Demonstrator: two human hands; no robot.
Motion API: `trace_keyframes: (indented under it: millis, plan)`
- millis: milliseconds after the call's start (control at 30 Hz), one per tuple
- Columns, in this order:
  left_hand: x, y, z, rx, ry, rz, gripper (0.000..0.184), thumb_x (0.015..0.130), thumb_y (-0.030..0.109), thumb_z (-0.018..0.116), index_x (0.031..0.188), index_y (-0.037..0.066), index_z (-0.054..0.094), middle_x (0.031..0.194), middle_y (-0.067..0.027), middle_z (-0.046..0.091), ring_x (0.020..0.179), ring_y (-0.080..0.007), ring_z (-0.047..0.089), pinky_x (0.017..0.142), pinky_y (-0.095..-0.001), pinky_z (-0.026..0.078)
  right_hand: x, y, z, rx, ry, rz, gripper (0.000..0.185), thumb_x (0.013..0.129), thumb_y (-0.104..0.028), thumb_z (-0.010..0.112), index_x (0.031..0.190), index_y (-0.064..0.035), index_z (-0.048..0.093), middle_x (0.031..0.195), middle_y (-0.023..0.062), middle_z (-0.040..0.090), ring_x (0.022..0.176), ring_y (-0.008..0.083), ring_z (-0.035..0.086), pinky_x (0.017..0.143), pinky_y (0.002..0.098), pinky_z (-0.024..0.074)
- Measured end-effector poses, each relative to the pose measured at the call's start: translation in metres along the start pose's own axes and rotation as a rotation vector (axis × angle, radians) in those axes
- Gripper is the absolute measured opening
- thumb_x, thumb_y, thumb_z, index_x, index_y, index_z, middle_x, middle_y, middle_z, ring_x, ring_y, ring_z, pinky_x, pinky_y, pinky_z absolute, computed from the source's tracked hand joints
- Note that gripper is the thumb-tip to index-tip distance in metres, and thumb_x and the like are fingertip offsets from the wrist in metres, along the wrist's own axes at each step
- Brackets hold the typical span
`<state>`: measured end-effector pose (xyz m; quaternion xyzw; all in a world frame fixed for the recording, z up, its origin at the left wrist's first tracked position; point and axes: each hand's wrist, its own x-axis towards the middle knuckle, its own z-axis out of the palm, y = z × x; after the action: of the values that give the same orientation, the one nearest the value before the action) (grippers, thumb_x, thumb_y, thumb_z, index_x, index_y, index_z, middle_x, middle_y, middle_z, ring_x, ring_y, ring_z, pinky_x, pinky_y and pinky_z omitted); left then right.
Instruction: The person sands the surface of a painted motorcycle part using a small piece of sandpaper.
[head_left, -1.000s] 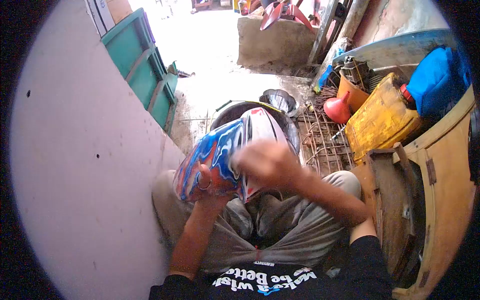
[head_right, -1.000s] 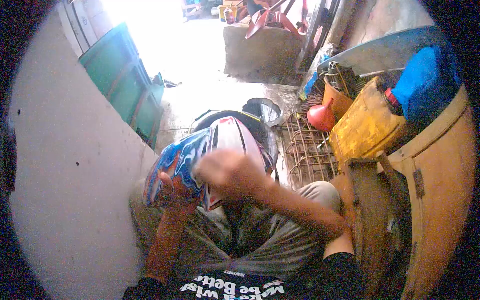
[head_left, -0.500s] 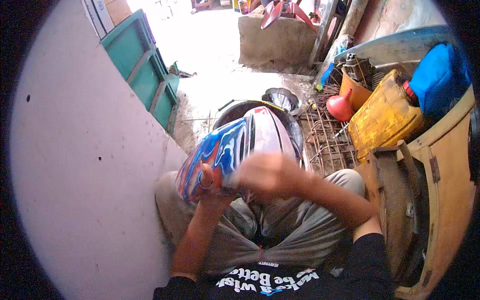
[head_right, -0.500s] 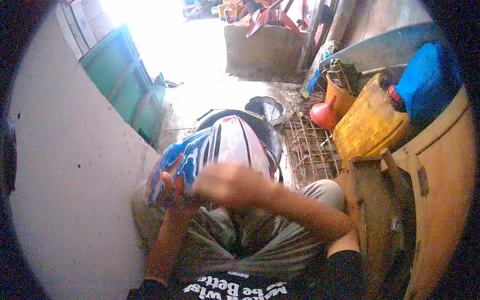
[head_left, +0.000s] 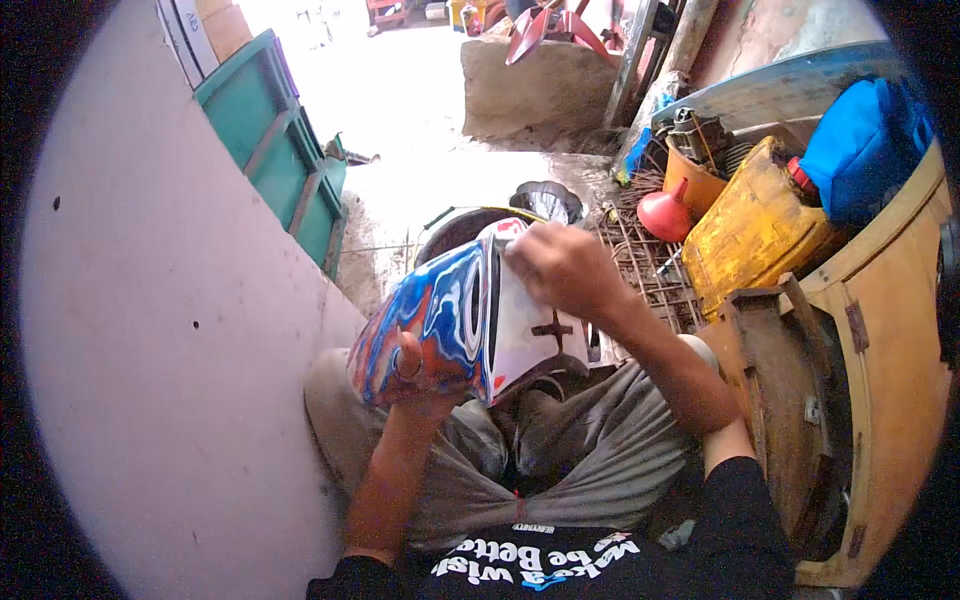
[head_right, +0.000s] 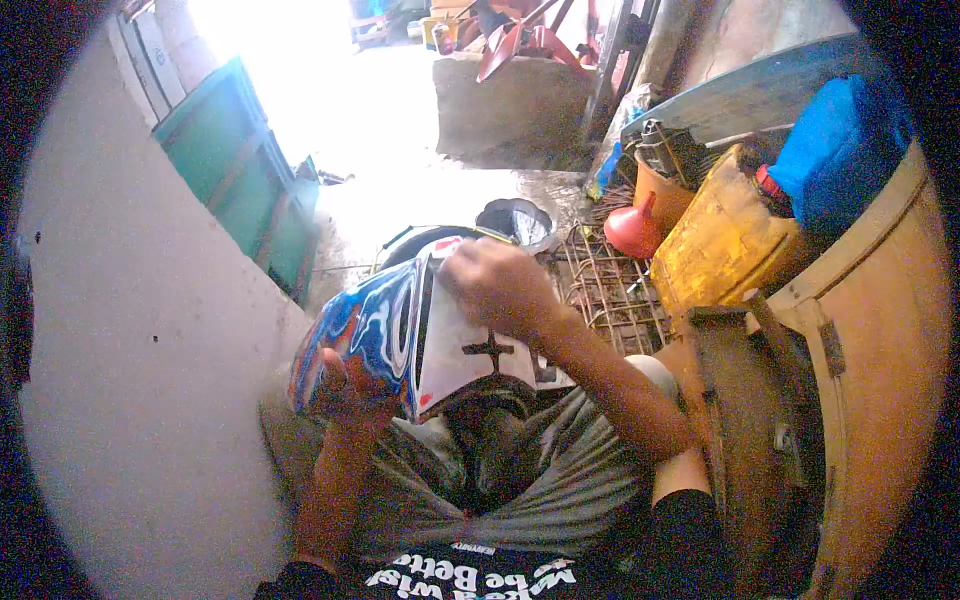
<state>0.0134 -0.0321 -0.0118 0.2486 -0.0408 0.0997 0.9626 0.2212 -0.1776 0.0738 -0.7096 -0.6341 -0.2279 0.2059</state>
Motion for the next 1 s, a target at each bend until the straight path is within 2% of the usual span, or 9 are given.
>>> trace_keyframes:
  millis: [200,300,400,467,533,667,867,933,1000]
  plan:
    - [-0.004,-0.002,-0.03,0.006,-0.023,-0.028,0.103,0.088,0.075,0.064,0.161,0.009,0.031,0.154,-0.0137,0.05,0.139,-0.0319,0.052,0.113,-0.0543,0.047,-0.005,-0.092,-0.001,0.363,0.179,-0.387,0.011,0.084,-0.015,0.064,0.091,-0.0069,0.065,0.089,0.01,0.066,0.084,0.0272,0.071,0.078,0.041,0.0606]
    - [-0.007,0.008,-0.001,0.008,-0.055,-0.013,0.094,0.094,0.069,0.061,0.16,0.009,0.032,0.153,-0.0128,0.052,0.14,-0.0309,0.052,0.111,-0.0537,0.048,0.004,-0.021,-0.011,0.013,-0.078,-0.001,0.017,0.084,-0.014,0.07,0.1,-0.011,0.07,0.086,0.0089,0.067,0.081,0.0262,0.071,0.068,0.0414,0.0575]
    - [-0.003,0.005,-0.002,0.017,-0.055,-0.018,0.096,0.092,0.069,0.064,0.159,0.009,0.034,0.151,-0.0128,0.054,0.136,-0.0302,0.055,0.108,-0.0532,0.05,-0.002,-0.024,-0.009,0.034,-0.051,0.016,0.015,0.087,-0.014,0.069,0.102,-0.0107,0.069,0.086,0.0098,0.068,0.078,0.027,0.071,0.067,0.0418,0.0586]
    - [-0.002,-0.004,-0.014,0.022,-0.031,-0.023,0.101,0.087,0.072,0.068,0.159,0.009,0.036,0.15,-0.0132,0.055,0.133,-0.0299,0.058,0.106,-0.053,0.051,-0.006,-0.072,-0.008,0.185,0.105,-0.237,0.016,0.09,-0.014,0.066,0.104,-0.009,0.069,0.107,0.0086,0.074,0.093,0.0234,0.075,0.078,0.0358,0.0621]
    - [-0.003,-0.003,-0.019,0.025,0.015,-0.069,0.104,0.085,0.076,0.067,0.159,0.009,0.035,0.151,-0.0125,0.055,0.132,-0.0305,0.059,0.106,-0.0526,0.051,-0.003,-0.098,-0.008,0.233,0.177,-0.44,0.017,0.09,-0.015,0.067,0.105,-0.0084,0.07,0.108,0.0076,0.074,0.095,0.0215,0.075,0.082,0.0355,0.0618]
    - [-0.008,-0.005,-0.026,0.02,0.044,-0.107,0.106,0.084,0.078,0.065,0.159,0.009,0.035,0.151,-0.0115,0.055,0.131,-0.0314,0.059,0.107,-0.0518,0.05,0.0,-0.01,0.0,-0.02,-0.187,0.124,0.018,0.087,-0.014,0.069,0.105,-0.011,0.07,0.1,0.0057,0.072,0.09,0.0228,0.073,0.079,0.0381,0.0611]
    - [-0.004,-0.007,-0.034,0.003,-0.012,-0.093,0.104,0.086,0.077,0.065,0.159,0.009,0.036,0.151,-0.0108,0.055,0.133,-0.0317,0.057,0.111,-0.0506,0.048,-0.001,-0.099,-0.006,0.297,0.198,-0.373,0.017,0.087,-0.011,0.066,0.104,-0.0096,0.069,0.097,0.0073,0.072,0.091,0.0246,0.073,0.079,0.0387,0.0608]
    - [-0.007,-0.004,-0.025,0.028,0.016,-0.09,0.106,0.085,0.079,0.063,0.159,0.009,0.035,0.151,-0.0113,0.055,0.133,-0.0308,0.057,0.11,-0.0503,0.048,-0.006,-0.075,-0.003,0.272,0.157,-0.256,0.016,0.086,-0.012,0.067,0.102,-0.0094,0.068,0.098,0.0077,0.072,0.092,0.0241,0.073,0.08,0.0388,0.06]
    - [-0.009,-0.001,-0.01,0.074,0.04,-0.055,0.108,0.084,0.082,0.062,0.159,0.009,0.035,0.15,-0.0119,0.055,0.133,-0.03,0.057,0.11,-0.05,0.048,0.001,-0.028,-0.003,0.047,0.038,-0.039,0.013,0.084,-0.012,0.069,0.097,-0.0099,0.068,0.083,0.0077,0.066,0.076,0.0269,0.069,0.068,0.0414,0.0575]
